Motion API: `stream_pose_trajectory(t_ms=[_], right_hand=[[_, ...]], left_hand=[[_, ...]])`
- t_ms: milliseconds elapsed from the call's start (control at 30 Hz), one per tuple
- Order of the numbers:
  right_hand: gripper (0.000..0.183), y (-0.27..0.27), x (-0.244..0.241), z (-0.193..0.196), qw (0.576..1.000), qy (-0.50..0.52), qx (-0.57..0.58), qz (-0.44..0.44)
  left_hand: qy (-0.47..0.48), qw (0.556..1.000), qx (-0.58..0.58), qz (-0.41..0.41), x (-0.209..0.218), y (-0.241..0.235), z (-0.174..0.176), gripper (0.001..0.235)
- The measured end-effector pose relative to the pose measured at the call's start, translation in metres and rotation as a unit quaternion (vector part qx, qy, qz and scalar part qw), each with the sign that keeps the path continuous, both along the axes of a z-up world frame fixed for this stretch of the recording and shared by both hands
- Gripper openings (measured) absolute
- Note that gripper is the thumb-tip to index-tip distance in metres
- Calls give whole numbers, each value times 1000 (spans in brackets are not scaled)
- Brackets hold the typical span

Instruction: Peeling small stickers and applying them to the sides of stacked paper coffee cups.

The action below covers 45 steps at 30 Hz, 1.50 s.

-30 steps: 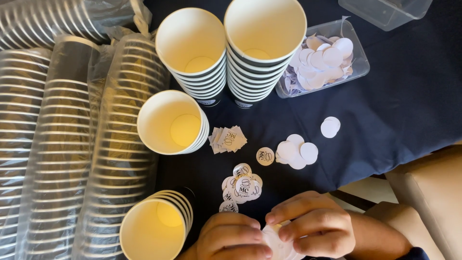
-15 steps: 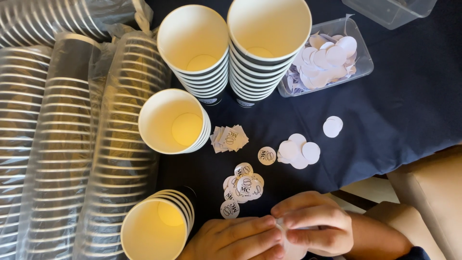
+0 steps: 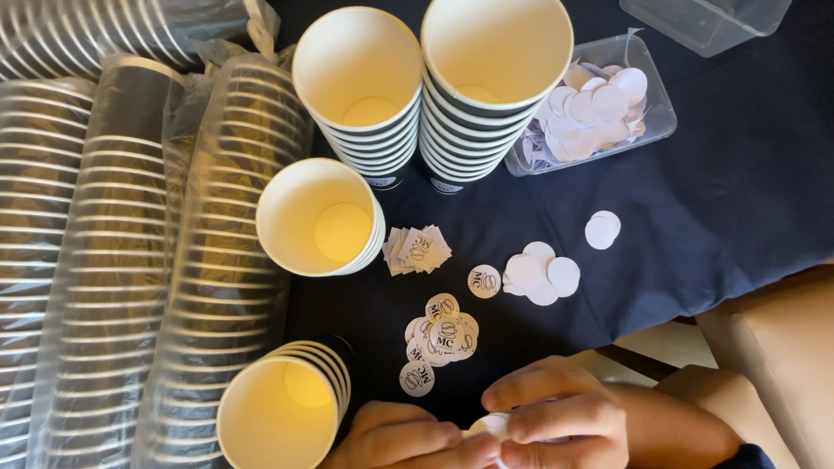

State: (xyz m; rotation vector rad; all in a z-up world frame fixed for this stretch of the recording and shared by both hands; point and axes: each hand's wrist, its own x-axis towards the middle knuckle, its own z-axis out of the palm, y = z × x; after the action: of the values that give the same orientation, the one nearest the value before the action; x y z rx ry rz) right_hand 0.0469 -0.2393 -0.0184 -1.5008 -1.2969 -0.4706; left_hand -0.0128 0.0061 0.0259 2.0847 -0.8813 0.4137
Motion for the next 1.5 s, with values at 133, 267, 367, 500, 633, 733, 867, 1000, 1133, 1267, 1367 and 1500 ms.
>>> stream_pose_trajectory(t_ms=[133,267,367,500,633,733,867,1000,1133,1267,1367,1500], right_hand=[[12,12,-12,-6,995,16,47,-82],[17,9,-14,-11,993,23,56,-98],[19,15,-19,-5,988,42,62,-134],[8,1,-7,-10,999,1,20,-38],[7,1,-15,-16,995,15,48,-86],[6,-1,-14,-19,997,24,56,-51],[6,-1,-11,-15,997,17,57,-49],[7,-4,-10,-8,998,12,27,-62],[12,-7,-8,-7,998,21,35,-50],[17,-7,-17,-2,949,296,24,-103],[20,-8,-13,2,868,489,3,-89],[18,-8,-11,6,810,583,-21,-60]], left_hand=[[-27,994,-79,77,0,-22,-22,27],[16,994,-100,44,-2,-24,-28,36],[7,992,-114,50,-3,-28,-35,31],[64,990,-15,-125,-10,16,-42,27],[-33,999,18,2,-15,1,-25,27],[0,996,-38,79,-17,-13,-17,25],[38,995,-57,79,-14,-9,-16,14],[24,971,-154,183,-9,-42,-23,6],[26,966,-207,151,2,-53,-18,14],[169,922,-296,186,1,-61,-28,9],[321,874,-303,203,0,-56,-36,21],[340,865,-299,216,4,-56,-51,24]])
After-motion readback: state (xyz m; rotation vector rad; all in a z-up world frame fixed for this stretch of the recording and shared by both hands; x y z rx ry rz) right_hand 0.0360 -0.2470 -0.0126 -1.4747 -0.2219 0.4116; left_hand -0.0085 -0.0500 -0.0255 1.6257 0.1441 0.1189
